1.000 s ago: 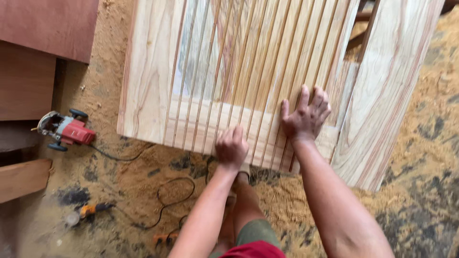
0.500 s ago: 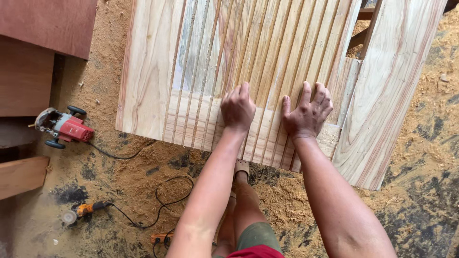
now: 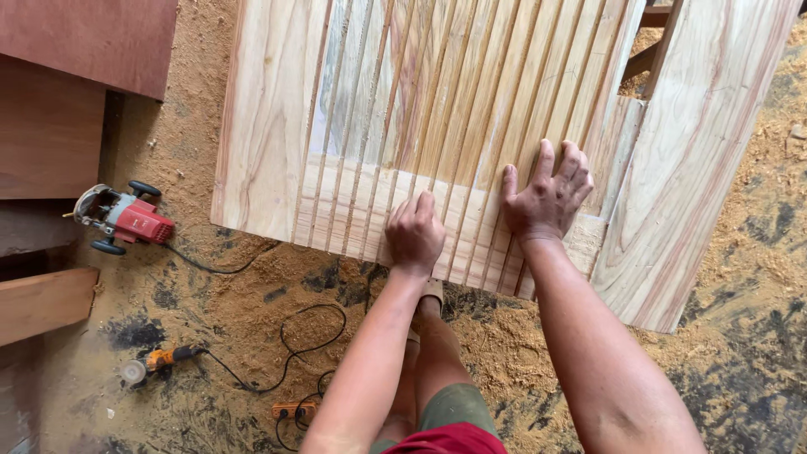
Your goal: The person uses a small carving tool to repeatedly score and deepen parallel grooves on a large wooden board. The hands move systematically along the grooves, refining the texture of the wood surface.
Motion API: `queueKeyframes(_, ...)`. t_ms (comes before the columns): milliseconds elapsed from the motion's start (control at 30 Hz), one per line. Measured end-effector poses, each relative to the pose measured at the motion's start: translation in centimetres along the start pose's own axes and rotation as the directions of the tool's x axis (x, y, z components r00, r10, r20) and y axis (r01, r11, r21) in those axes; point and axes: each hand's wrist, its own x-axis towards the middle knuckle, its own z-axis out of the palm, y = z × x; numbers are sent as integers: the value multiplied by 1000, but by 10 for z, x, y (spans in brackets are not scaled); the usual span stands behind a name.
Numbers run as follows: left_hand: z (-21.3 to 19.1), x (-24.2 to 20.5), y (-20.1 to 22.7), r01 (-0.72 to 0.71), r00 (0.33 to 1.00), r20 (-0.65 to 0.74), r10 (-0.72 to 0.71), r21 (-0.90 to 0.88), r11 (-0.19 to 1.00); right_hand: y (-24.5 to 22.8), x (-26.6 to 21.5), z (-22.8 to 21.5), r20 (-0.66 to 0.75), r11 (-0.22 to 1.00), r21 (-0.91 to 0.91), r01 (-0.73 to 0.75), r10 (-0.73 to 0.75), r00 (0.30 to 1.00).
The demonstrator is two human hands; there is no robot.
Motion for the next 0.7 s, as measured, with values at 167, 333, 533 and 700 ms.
queueKeyframes(167,-18,-49,1,-103,982,-157,105,21,994,4,7,4,16,1000,-26,1,-1,1000)
queueKeyframes(333,7,19,5,-77,993,-84,79,28,997,4,8,2,-1,999,-44,8,-8,1000)
queueKeyframes(533,-7,47,6,-161,961,-232,152,-20,987,5,-5,-1,13,1000,-8,6,-6,1000)
queueKeyframes(700,-46,-48,1,-68,987,-153,56,-76,995,5,3,1,-2,999,-38,20,-20,1000)
